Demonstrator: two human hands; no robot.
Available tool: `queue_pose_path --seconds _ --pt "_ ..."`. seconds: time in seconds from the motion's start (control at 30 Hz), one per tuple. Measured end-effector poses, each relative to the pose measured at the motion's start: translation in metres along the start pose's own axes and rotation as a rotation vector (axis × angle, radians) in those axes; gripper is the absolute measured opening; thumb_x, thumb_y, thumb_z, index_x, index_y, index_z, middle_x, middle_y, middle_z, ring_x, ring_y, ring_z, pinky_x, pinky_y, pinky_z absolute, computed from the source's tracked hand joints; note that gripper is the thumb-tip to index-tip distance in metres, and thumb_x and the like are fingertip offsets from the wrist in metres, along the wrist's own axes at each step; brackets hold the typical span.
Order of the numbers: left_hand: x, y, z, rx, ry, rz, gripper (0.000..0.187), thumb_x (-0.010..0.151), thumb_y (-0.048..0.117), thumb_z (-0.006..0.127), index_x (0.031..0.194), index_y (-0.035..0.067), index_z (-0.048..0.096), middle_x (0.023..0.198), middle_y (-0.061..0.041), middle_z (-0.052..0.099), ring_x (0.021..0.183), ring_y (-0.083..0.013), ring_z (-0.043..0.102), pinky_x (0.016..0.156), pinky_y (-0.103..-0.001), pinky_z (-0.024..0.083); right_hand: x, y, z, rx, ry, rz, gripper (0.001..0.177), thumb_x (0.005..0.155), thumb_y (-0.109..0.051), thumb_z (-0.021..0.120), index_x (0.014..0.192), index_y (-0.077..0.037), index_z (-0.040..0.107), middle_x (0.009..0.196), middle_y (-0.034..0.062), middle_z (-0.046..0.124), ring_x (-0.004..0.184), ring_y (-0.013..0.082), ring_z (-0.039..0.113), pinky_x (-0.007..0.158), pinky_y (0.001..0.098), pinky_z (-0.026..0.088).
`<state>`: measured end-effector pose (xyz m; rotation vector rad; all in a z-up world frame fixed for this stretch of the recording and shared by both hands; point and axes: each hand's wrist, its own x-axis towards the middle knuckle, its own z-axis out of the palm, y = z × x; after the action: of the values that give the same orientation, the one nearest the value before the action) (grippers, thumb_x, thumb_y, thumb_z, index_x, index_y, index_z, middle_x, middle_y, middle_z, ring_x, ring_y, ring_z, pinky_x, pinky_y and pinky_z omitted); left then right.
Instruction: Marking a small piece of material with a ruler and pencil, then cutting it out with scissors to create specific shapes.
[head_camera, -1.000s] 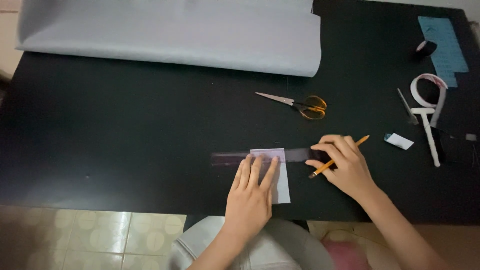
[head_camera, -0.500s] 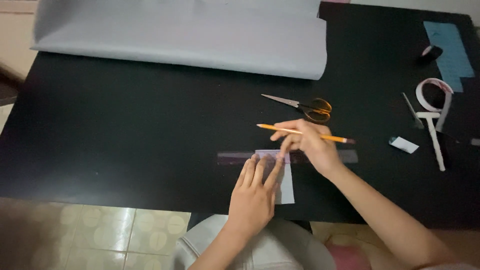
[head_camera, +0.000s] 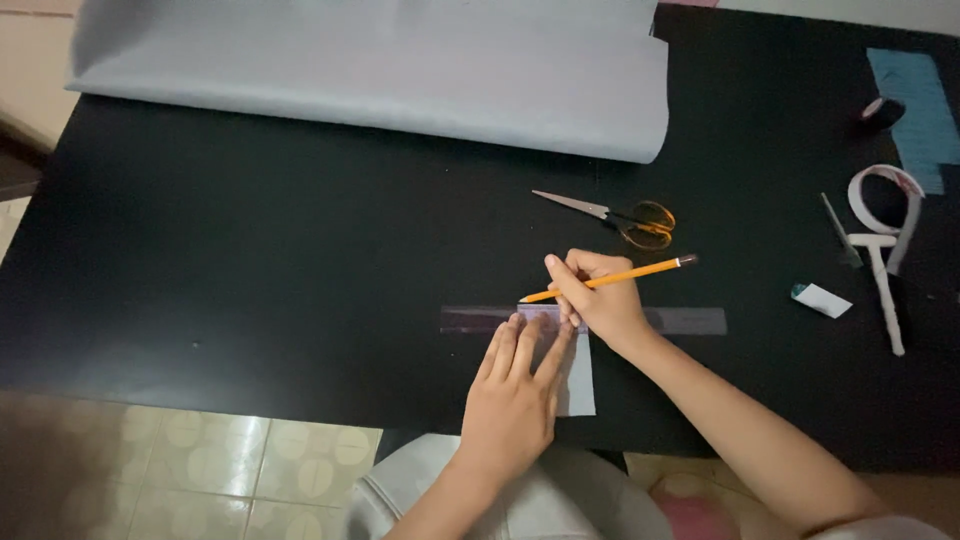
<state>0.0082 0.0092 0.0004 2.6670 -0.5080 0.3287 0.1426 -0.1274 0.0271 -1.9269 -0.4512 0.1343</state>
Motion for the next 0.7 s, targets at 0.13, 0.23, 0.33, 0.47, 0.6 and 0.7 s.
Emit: queue_pose_path --seconds 0.13,0.23,0.33,0.47,0.6,0.7 --pt "0.000 0.000 0.000 0.027 0.003 0.003 0.062 0.100 0.023 0.047 0.160 0.011 0.039 0.146 -0.027 0.050 0.140 -0.0472 0.043 0.122 -0.052 0.028 0.001 0.001 0.001 -0.032 0.000 0.039 0.039 0.100 -0.021 0.062 0.062 -0.011 0.058 0.048 0.0016 0.059 0.040 0.0073 0.056 0.074 0.0295 0.067" --pt "0.002 0.000 0.000 -0.027 -0.028 -0.013 0.062 0.100 0.024 0.047 0.161 0.011 0.038 0.147 -0.027 0.049 0.141 -0.0477 0.041 0.122 -0.053 0.027 0.002 0.002 -0.001 -0.054 -0.025 0.025 0.038 0.100 -0.021 0.061 0.064 -0.011 0.059 0.048 0.0017 0.060 0.040 0.0077 0.057 0.075 0.0305 0.067" --pt "0.001 -0.002 0.001 -0.013 -0.029 -0.013 0.062 0.100 0.024 0.046 0.160 0.012 0.039 0.149 -0.026 0.047 0.140 -0.0465 0.041 0.122 -0.052 0.026 0.003 -0.003 -0.001 -0.041 -0.042 0.022 0.037 0.100 -0.019 0.061 0.064 -0.013 0.058 0.048 0.0006 0.058 0.041 0.0073 0.056 0.075 0.0301 0.066" --pt "0.000 -0.002 0.003 0.018 -0.009 -0.004 0.067 0.096 0.023 0.050 0.161 0.012 0.037 0.147 -0.026 0.048 0.140 -0.0466 0.042 0.122 -0.052 0.028 0.006 -0.009 -0.005 -0.054 -0.094 0.062 0.036 0.099 -0.017 0.062 0.064 -0.010 0.060 0.049 0.0020 0.061 0.041 0.0081 0.057 0.063 0.0254 0.059" --pt "0.000 -0.002 0.001 0.009 -0.036 -0.003 0.074 0.092 0.024 0.054 0.162 0.013 0.034 0.150 -0.027 0.045 0.142 -0.0474 0.040 0.124 -0.052 0.025 0.010 -0.018 -0.012 -0.078 -0.204 0.054 0.037 0.100 -0.012 0.063 0.063 -0.010 0.057 0.050 0.0036 0.057 0.042 0.0110 0.060 0.046 0.0213 0.052" --pt "0.002 -0.001 -0.003 0.018 -0.065 -0.006 0.070 0.097 0.027 0.048 0.163 0.013 0.031 0.151 -0.027 0.045 0.143 -0.0470 0.038 0.124 -0.052 0.023 0.009 -0.022 -0.022 -0.112 -0.253 0.064 0.037 0.100 -0.011 0.061 0.064 -0.011 0.054 0.052 0.0023 0.056 0.042 0.0102 0.060 0.045 0.0209 0.050"
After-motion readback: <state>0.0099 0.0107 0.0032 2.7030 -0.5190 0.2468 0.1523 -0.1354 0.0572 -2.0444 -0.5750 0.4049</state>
